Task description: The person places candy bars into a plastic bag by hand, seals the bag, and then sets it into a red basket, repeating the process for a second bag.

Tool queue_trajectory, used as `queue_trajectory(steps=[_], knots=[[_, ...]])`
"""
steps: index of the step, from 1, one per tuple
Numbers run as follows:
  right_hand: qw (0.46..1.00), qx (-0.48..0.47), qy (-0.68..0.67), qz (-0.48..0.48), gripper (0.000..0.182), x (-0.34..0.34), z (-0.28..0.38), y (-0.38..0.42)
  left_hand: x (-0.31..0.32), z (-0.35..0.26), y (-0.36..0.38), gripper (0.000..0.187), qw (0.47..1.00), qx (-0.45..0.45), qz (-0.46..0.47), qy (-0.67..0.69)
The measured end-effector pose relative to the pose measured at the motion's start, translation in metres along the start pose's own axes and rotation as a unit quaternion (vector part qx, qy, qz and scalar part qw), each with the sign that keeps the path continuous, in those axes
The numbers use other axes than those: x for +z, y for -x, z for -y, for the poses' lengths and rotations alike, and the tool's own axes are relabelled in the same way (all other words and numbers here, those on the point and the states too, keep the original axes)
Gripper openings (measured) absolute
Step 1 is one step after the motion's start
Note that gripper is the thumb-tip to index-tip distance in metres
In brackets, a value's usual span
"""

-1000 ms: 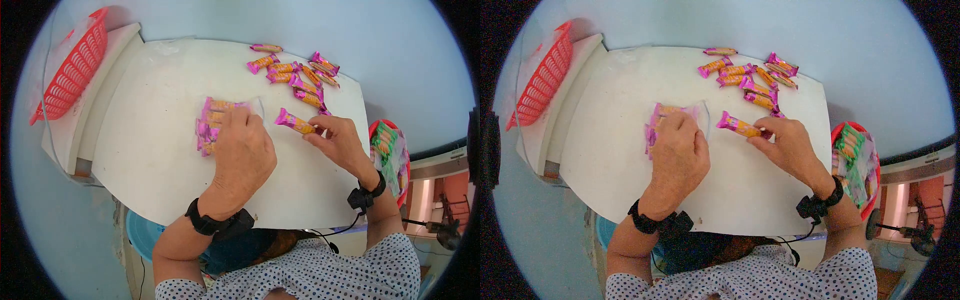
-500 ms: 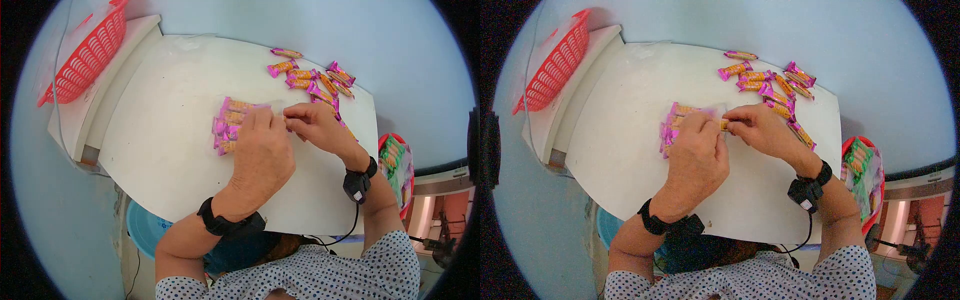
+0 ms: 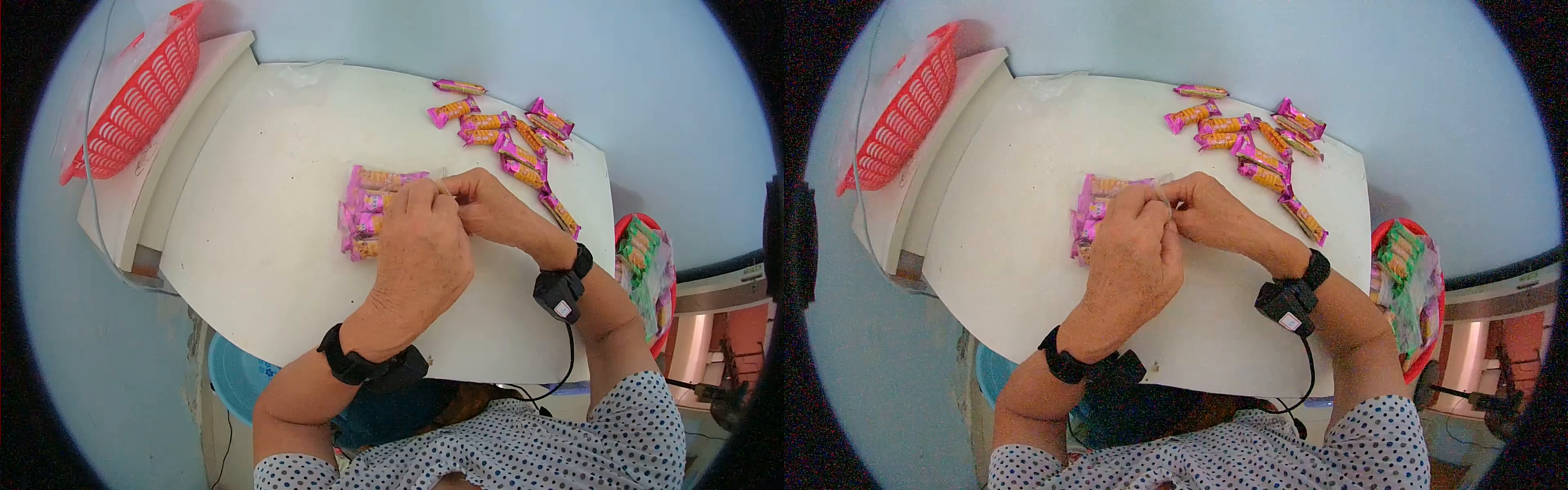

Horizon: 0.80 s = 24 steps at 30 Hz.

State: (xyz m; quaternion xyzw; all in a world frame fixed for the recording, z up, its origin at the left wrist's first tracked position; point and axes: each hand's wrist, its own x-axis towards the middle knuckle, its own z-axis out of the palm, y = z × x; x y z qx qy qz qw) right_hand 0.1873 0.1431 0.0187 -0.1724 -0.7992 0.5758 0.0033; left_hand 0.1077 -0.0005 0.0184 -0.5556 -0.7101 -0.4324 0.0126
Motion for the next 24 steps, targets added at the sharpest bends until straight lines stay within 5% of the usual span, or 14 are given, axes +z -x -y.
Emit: queue_trajectory(steps=[4, 7, 9, 12, 15, 24], knots=[[0.986, 0.03, 0.114, -0.117, 0.025, -0.006, 0.025, 0.023, 0.0, 0.003, 0.0, 0.014, 1.0, -0.004, 0.002, -0.021], [0.936, -0.064, 0.24, -0.248, 0.025, -0.03, 0.011, 0.056, -0.003, 0.003, 0.0, 0.015, 0.999, -0.005, 0.022, -0.023], [0.899, -0.037, 0.327, -0.29, 0.025, -0.048, 0.011, 0.086, -0.002, 0.001, 0.001, 0.016, 1.0, 0.003, 0.019, -0.017], [0.858, 0.085, 0.395, -0.318, 0.026, -0.065, -0.007, 0.124, -0.005, 0.0, 0.0, 0.015, 0.999, 0.005, 0.029, -0.015], [0.834, 0.047, 0.454, -0.311, 0.024, -0.072, -0.051, 0.151, -0.002, -0.001, 0.003, 0.015, 0.999, 0.019, 0.022, -0.024], [0.9, 0.085, 0.248, -0.347, 0.024, -0.054, -0.027, 0.142, -0.001, -0.002, 0.0, 0.015, 1.0, 0.01, 0.012, -0.006]])
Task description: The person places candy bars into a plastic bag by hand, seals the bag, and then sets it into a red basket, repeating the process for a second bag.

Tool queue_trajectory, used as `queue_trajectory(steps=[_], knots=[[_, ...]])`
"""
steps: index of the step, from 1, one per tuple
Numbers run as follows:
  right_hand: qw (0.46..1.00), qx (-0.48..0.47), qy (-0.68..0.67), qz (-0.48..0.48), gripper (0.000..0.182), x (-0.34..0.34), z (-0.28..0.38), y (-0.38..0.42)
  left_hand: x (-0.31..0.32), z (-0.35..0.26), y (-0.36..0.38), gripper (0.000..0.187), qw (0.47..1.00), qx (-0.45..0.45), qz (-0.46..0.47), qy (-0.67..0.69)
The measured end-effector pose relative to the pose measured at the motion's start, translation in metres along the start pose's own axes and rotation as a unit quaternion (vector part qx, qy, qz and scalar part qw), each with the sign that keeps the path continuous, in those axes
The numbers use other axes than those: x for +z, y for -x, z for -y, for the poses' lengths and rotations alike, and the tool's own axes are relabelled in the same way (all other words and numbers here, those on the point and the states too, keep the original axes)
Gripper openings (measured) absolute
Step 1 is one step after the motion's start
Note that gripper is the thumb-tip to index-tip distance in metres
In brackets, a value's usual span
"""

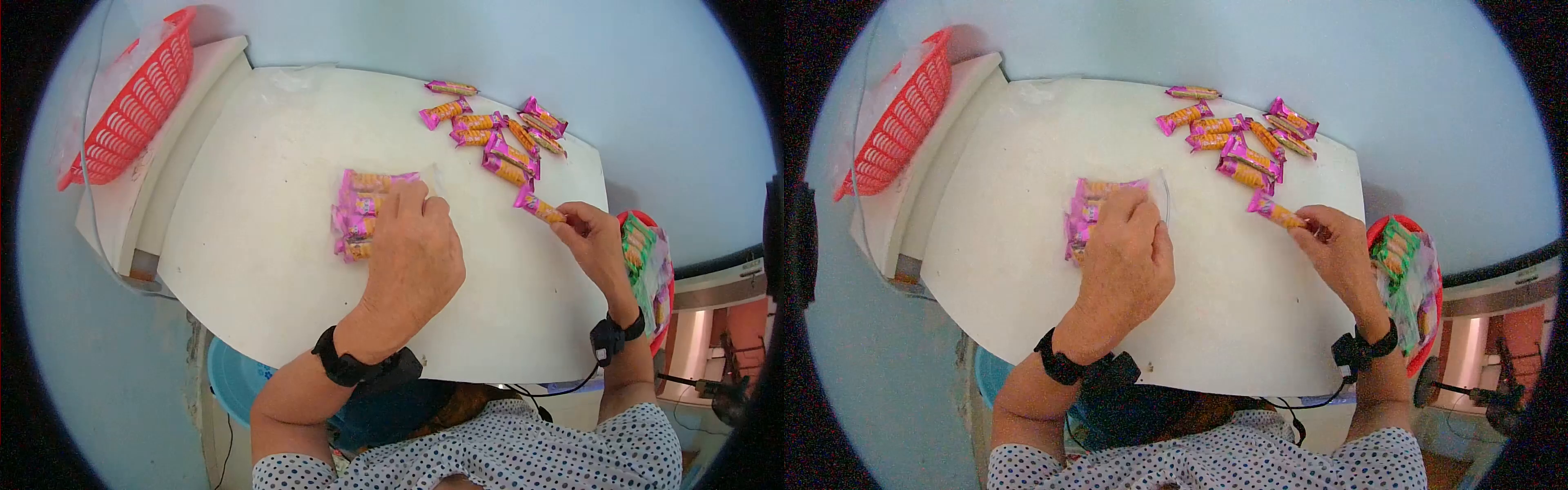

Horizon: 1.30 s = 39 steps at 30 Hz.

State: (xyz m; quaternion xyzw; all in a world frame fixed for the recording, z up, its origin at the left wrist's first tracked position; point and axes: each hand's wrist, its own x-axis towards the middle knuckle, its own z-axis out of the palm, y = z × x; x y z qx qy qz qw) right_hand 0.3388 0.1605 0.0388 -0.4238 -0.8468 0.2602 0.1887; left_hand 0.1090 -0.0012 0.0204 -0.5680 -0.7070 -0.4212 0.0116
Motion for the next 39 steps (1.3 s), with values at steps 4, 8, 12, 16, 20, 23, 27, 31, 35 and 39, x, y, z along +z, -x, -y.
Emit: queue_trajectory(steps=[4, 8, 12, 16, 20, 23, 27, 31, 35, 39], knots=[[0.992, -0.044, -0.096, 0.071, 0.022, 0.014, 0.032, -0.013, 0.002, 0.0, -0.001, 0.014, 1.0, 0.016, -0.013, -0.012], [0.981, -0.071, -0.11, 0.146, 0.019, 0.035, 0.053, -0.039, 0.005, 0.0, -0.001, 0.014, 0.999, 0.023, -0.038, -0.014], [0.968, -0.028, -0.17, 0.183, 0.018, 0.049, 0.071, -0.051, 0.003, 0.0, -0.002, 0.014, 0.999, 0.022, -0.035, 0.0], [0.964, -0.005, -0.184, 0.189, 0.017, 0.049, 0.071, -0.056, 0.001, 0.002, -0.001, 0.015, 0.999, 0.029, -0.036, -0.008], [0.941, 0.035, -0.283, 0.181, 0.017, 0.047, 0.065, -0.058, 0.003, 0.002, 0.0, 0.018, 0.999, 0.031, -0.033, -0.02], [0.923, 0.037, -0.324, 0.204, 0.017, 0.054, 0.066, -0.059, 0.003, 0.001, 0.0, 0.02, 0.999, 0.032, -0.025, -0.025], [0.919, 0.029, -0.304, 0.251, 0.019, 0.065, 0.074, -0.064, 0.004, -0.001, 0.0, 0.019, 0.999, 0.02, -0.032, -0.014], [0.917, 0.038, -0.301, 0.259, 0.022, 0.073, 0.083, -0.071, 0.004, -0.001, -0.001, 0.015, 0.999, 0.026, -0.021, -0.018], [0.903, 0.028, -0.338, 0.263, 0.026, 0.08, 0.09, -0.074, 0.005, -0.001, -0.001, 0.013, 0.999, 0.033, -0.013, -0.009], [0.912, 0.042, -0.342, 0.224, 0.029, 0.091, 0.098, -0.072, 0.007, 0.001, -0.002, 0.012, 0.999, 0.033, -0.012, 0.001]])
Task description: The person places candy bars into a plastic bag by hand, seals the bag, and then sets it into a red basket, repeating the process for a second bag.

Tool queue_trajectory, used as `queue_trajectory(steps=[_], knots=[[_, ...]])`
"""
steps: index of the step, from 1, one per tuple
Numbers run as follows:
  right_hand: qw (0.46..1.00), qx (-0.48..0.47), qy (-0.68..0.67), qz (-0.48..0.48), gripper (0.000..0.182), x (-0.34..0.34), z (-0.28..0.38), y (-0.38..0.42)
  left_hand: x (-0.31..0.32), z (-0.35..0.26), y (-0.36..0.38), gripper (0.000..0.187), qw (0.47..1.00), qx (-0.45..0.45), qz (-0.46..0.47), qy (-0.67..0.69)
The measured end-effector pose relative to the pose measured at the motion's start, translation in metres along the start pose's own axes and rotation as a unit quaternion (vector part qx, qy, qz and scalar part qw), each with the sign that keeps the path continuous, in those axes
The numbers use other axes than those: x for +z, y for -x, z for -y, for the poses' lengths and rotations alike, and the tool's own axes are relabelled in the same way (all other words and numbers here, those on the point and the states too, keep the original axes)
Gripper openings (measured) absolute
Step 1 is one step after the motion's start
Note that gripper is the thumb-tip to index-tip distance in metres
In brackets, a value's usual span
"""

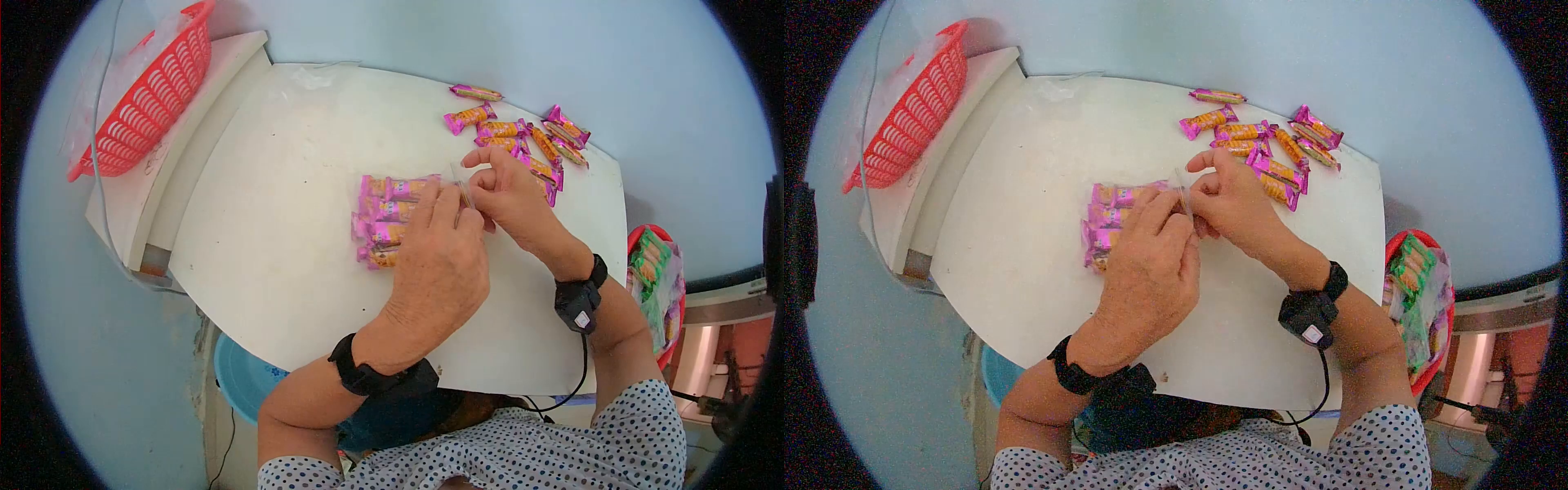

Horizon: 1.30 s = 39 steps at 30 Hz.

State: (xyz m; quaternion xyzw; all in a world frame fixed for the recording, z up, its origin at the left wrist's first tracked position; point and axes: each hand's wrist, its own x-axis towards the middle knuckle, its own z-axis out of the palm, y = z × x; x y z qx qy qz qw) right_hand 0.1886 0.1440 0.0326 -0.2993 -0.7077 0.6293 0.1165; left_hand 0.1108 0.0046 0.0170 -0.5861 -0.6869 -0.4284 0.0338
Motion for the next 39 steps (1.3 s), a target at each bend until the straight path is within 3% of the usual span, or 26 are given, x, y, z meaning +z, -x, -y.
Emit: queue_trajectory(steps=[4, 7, 10, 16, 19, 22, 28, 39], knots=[[0.998, -0.027, 0.031, -0.054, 0.035, 0.01, -0.006, -0.006, -0.002, -0.002, 0.0, 0.013, 1.0, 0.005, -0.005, -0.014], [0.974, -0.155, 0.132, -0.096, 0.033, 0.01, -0.025, -0.014, 0.0, -0.003, 0.001, 0.013, 1.0, -0.006, -0.006, -0.005], [0.966, -0.147, 0.187, -0.104, 0.03, 0.007, -0.028, -0.013, 0.0, -0.003, 0.0, 0.014, 1.0, -0.013, -0.004, 0.01], [0.863, -0.341, 0.325, -0.185, 0.027, -0.002, -0.042, -0.022, -0.005, -0.007, -0.004, 0.014, 1.0, -0.004, 0.009, -0.01], [0.864, -0.356, 0.313, -0.17, 0.023, -0.001, -0.049, -0.025, -0.002, -0.003, -0.001, 0.014, 0.999, -0.003, 0.017, -0.028], [0.892, -0.284, 0.332, -0.119, 0.019, 0.001, -0.048, -0.019, -0.001, -0.001, 0.0, 0.014, 0.999, 0.004, 0.031, -0.015], [0.885, -0.338, 0.278, -0.162, 0.016, 0.006, -0.065, -0.031, -0.005, 0.0, -0.002, 0.014, 0.999, 0.009, 0.044, -0.018], [0.927, -0.248, 0.268, -0.079, 0.021, -0.005, -0.054, -0.03, 0.0, -0.012, -0.005, 0.017, 0.996, -0.019, 0.062, -0.067]])
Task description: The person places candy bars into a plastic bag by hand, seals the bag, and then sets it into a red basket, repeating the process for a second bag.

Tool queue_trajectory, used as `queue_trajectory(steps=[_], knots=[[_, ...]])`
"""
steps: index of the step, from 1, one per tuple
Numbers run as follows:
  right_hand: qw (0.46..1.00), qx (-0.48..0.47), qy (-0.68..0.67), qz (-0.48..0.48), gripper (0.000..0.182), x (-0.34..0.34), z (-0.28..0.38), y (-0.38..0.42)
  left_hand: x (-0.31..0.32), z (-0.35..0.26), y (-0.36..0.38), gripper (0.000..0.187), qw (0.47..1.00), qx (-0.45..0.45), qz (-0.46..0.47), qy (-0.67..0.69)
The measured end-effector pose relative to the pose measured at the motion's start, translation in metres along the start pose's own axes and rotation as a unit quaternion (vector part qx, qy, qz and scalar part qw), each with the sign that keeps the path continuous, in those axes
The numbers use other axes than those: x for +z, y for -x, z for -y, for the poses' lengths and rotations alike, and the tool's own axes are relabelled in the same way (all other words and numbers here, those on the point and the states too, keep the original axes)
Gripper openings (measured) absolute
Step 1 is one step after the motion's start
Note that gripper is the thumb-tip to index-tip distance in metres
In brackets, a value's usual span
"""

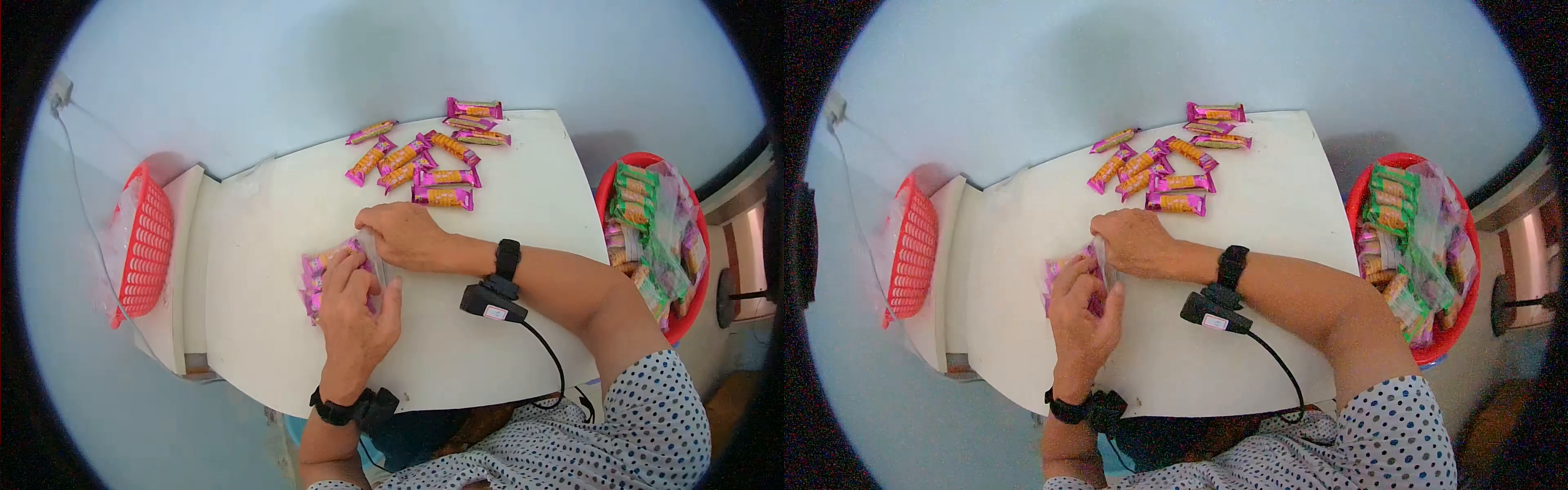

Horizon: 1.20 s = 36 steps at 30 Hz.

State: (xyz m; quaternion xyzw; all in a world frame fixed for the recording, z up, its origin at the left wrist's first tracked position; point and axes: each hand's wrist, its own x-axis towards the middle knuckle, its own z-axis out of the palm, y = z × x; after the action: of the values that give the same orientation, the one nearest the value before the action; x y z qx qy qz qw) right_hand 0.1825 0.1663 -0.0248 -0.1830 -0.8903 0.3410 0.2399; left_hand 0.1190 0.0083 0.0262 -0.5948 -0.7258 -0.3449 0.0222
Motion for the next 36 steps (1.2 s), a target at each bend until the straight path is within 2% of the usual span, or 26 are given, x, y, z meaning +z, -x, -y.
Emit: queue_trajectory(steps=[3, 6, 9, 12, 15, 18, 24, 27, 31, 34, 36], knots=[[0.999, 0.02, -0.025, -0.009, 0.023, 0.001, -0.002, -0.001, 0.0, -0.006, 0.001, 0.021, 1.0, -0.001, 0.014, -0.014], [0.997, 0.038, -0.056, -0.033, 0.024, 0.004, -0.005, -0.002, -0.001, -0.018, 0.006, 0.025, 0.995, 0.024, 0.008, -0.096], [0.994, 0.04, -0.098, -0.04, 0.023, 0.002, -0.007, -0.005, -0.004, -0.036, 0.016, 0.041, 0.984, 0.039, 0.017, -0.171], [0.988, 0.046, -0.143, -0.044, 0.022, -0.002, -0.008, -0.006, -0.002, -0.043, 0.031, 0.053, 0.981, 0.009, 0.079, -0.178], [0.982, 0.05, -0.177, -0.041, 0.022, -0.008, -0.003, -0.005, 0.006, -0.045, 0.04, 0.055, 0.965, 0.058, 0.066, -0.249], [0.974, 0.051, -0.219, -0.04, 0.022, -0.008, -0.003, -0.006, 0.011, -0.056, 0.039, 0.033, 0.94, 0.061, 0.049, -0.332], [0.965, 0.041, -0.256, -0.03, 0.019, -0.006, -0.009, -0.009, 0.014, -0.062, 0.043, 0.024, 0.903, 0.026, 0.046, -0.427], [0.963, 0.039, -0.266, -0.032, 0.018, -0.003, -0.011, -0.01, 0.011, -0.066, 0.043, 0.03, 0.901, -0.024, 0.08, -0.425], [0.963, 0.039, -0.267, -0.019, 0.017, -0.005, -0.011, -0.009, 0.012, -0.063, 0.048, 0.018, 0.906, -0.019, 0.082, -0.414], [0.965, 0.014, -0.26, 0.021, 0.022, -0.01, -0.012, -0.01, 0.013, -0.063, 0.05, 0.011, 0.913, 0.002, 0.062, -0.403], [0.959, 0.009, -0.27, 0.083, 0.023, -0.026, -0.01, -0.008, 0.008, -0.064, 0.054, 0.008, 0.92, 0.005, 0.05, -0.389]])
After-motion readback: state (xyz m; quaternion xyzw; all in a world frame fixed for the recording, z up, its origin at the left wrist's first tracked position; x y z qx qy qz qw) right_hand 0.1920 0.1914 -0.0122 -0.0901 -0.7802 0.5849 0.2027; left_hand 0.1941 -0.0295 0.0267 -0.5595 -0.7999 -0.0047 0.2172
